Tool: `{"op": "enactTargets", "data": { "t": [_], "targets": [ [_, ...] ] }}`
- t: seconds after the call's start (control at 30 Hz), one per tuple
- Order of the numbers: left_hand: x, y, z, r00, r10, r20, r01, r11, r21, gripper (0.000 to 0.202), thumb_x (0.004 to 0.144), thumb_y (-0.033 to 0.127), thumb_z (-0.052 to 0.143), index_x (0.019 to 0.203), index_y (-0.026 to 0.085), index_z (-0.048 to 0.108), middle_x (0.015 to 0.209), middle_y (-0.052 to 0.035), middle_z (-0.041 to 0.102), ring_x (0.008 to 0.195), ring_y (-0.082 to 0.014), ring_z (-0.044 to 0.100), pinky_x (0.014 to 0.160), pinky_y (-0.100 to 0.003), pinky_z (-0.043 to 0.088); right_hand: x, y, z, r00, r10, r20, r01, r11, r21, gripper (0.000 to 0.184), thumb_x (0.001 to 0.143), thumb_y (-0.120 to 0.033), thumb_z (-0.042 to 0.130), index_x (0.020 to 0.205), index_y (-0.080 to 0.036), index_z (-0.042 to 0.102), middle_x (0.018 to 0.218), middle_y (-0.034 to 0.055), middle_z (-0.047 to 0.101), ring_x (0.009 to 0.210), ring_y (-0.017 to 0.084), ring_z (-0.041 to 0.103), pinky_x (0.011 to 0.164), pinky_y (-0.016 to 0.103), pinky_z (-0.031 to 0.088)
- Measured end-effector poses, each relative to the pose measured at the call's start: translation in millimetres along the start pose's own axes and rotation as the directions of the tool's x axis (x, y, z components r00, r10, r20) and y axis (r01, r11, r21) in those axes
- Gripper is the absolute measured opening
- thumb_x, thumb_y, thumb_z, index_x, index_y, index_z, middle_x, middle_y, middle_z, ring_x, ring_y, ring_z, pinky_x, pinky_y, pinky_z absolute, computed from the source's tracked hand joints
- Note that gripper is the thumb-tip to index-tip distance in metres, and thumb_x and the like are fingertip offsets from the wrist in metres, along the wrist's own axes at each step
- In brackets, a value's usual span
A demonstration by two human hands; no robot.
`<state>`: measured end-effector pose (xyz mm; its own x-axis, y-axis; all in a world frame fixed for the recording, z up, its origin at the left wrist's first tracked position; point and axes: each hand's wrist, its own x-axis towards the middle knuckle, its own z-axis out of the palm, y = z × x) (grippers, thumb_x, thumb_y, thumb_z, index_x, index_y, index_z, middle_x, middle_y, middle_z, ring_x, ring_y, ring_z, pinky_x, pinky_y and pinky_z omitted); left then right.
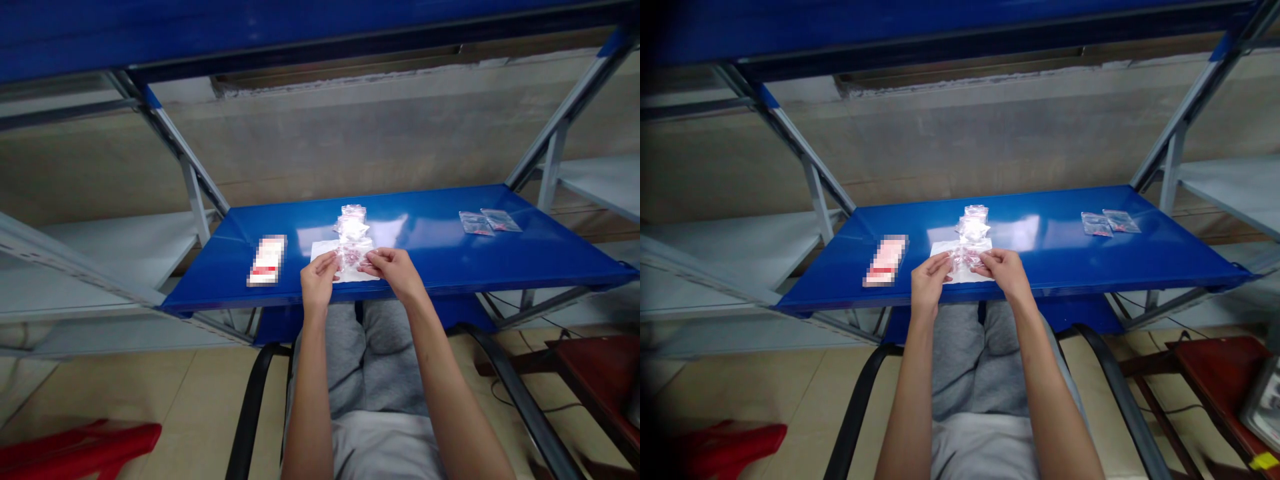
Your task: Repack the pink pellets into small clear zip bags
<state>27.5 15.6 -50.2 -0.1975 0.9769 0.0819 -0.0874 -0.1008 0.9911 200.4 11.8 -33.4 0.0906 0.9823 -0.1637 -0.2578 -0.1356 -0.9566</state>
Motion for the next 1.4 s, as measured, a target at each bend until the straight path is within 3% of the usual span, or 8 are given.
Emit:
{"op": "enactTargets", "data": {
  "t": [0.27,0.43,0.57,0.8,1.0,1.13,1.3,1.4],
  "targets": [
    [43.3,-3.0,-13.0,0.998,0.051,0.033,-0.057,0.97,0.238,0.036,0.077,0.024,0.074,0.112,0.016,0.081,0.104,-0.0106,0.081,0.084,-0.0206,0.073,0.067,-0.026,0.054,51.1,-23.1,17.6,0.989,-0.12,0.082,0.138,0.949,-0.282,0.015,0.088,-0.01,0.07,0.073,-0.015,0.071,0.068,0.0038,0.076,0.066,0.017,0.077,0.07,0.025,0.063],
    [73.5,-4.7,-24.7,0.991,0.106,0.082,-0.133,0.835,0.534,0.027,0.079,0.023,0.073,0.103,0.016,0.084,0.09,-0.0083,0.08,0.079,-0.0201,0.07,0.078,-0.03,0.054,82.5,-31.3,30.3,0.986,-0.111,0.121,0.154,0.886,-0.437,0.023,0.089,-0.006,0.066,0.068,-0.014,0.069,0.065,0.0054,0.075,0.063,0.017,0.077,0.064,0.023,0.063],
    [75.6,-0.4,-26.0,0.993,0.087,0.075,-0.114,0.76,0.639,0.029,0.078,0.019,0.073,0.105,0.016,0.082,0.089,-0.0074,0.08,0.077,-0.0193,0.072,0.077,-0.027,0.054,89.8,-28.4,31.8,0.986,-0.104,0.131,0.157,0.843,-0.515,0.021,0.087,-0.006,0.068,0.068,-0.013,0.069,0.068,0.0073,0.076,0.066,0.019,0.079,0.063,0.022,0.062],
    [68.4,-2.5,-17.9,1.0,0.013,-0.001,-0.01,0.798,0.602,0.037,0.083,0.016,0.064,0.118,0.014,0.076,0.1,-0.0105,0.081,0.069,-0.0177,0.074,0.064,-0.024,0.055,92.0,-23.9,30.5,0.988,-0.083,0.134,0.143,0.833,-0.535,0.021,0.084,-0.005,0.07,0.065,-0.012,0.07,0.062,0.0068,0.075,0.06,0.018,0.077,0.053,0.018,0.058],
    [76.7,-16.5,-18.4,0.993,0.114,0.034,-0.11,0.774,0.624,0.028,0.082,0.016,0.063,0.104,0.017,0.08,0.1,-0.0123,0.081,0.089,-0.0247,0.076,0.082,-0.033,0.058,94.4,-22.2,29.8,0.99,-0.082,0.118,0.131,0.854,-0.504,0.022,0.081,-0.005,0.073,0.062,-0.014,0.069,0.06,0.0064,0.074,0.057,0.018,0.076,0.054,0.02,0.06],
    [76.7,-9.6,-19.9,0.997,0.063,0.05,-0.08,0.788,0.61,0.027,0.083,0.016,0.063,0.103,0.018,0.08,0.091,-0.0098,0.08,0.08,-0.0228,0.075,0.08,-0.033,0.058,94.0,-21.0,25.6,0.991,-0.079,0.108,0.122,0.867,-0.484,0.023,0.082,-0.003,0.071,0.062,-0.013,0.069,0.058,0.0056,0.073,0.057,0.017,0.075,0.053,0.019,0.06],
    [73.9,15.3,-50.5,0.963,0.269,-0.027,-0.157,0.64,0.752,0.031,0.089,0.014,0.055,0.108,0.016,0.079,0.104,-0.0125,0.079,0.091,-0.0254,0.074,0.095,-0.038,0.054,92.4,-18.8,14.2,0.993,-0.076,0.091,0.109,0.89,-0.442,0.022,0.086,-0.005,0.068,0.066,-0.013,0.07,0.064,0.0063,0.075,0.059,0.016,0.076,0.059,0.019,0.062],
    [79.9,23.1,-70.8,0.955,0.295,-0.016,-0.15,0.53,0.834,0.029,0.089,0.012,0.055,0.104,0.015,0.08,0.112,-0.0155,0.078,0.101,-0.0288,0.073,0.1,-0.041,0.051,92.1,-17.7,9.9,0.995,-0.052,0.088,0.081,0.927,-0.366,0.022,0.088,-0.006,0.069,0.066,-0.012,0.069,0.066,0.0072,0.075,0.06,0.015,0.076,0.06,0.018,0.062]
  ]
}}
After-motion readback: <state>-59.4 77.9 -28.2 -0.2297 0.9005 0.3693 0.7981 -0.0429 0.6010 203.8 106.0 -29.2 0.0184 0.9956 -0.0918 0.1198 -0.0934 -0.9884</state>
